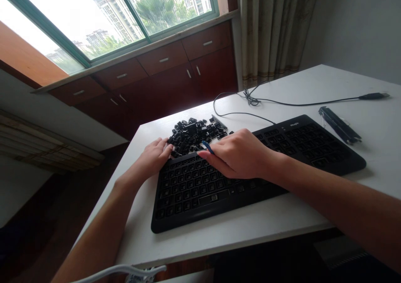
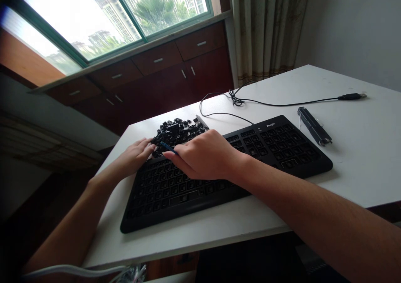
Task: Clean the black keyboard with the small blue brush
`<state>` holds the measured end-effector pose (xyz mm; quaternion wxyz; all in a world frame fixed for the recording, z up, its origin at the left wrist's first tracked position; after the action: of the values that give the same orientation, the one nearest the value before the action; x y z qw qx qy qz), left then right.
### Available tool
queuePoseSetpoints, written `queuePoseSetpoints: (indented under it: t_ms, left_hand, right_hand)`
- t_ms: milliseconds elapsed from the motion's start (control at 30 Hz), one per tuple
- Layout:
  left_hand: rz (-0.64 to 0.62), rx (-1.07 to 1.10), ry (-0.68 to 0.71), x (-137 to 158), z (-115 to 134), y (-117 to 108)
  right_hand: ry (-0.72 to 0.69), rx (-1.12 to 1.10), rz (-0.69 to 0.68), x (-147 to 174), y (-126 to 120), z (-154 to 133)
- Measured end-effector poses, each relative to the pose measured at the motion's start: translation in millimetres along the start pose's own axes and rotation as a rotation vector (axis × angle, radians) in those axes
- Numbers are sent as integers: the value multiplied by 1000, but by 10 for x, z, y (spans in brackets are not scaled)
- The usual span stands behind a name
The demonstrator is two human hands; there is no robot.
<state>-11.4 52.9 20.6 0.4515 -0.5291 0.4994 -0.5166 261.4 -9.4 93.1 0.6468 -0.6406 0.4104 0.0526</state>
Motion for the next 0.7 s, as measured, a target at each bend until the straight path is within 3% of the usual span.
queuePoseSetpoints:
  t_ms: [433, 700]
  left_hand:
    - [-2, 14, 1, -10, -25, 12]
    - [27, 21, -8, -23, -45, 18]
  right_hand:
    - [17, 4, 0, -3, 2, 9]
    - [10, -4, -143, 2, 74, 6]
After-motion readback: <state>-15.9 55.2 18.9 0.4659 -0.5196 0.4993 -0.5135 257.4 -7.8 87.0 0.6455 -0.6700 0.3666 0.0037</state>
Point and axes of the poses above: each hand's wrist, its own x-axis away from the middle knuckle, its own y-axis out of the palm, z = x × y, the point moved 7 cm from there along -x, towards the middle knuckle, and after that the axes turned 1 degree about -x, right-handed, at the moved point
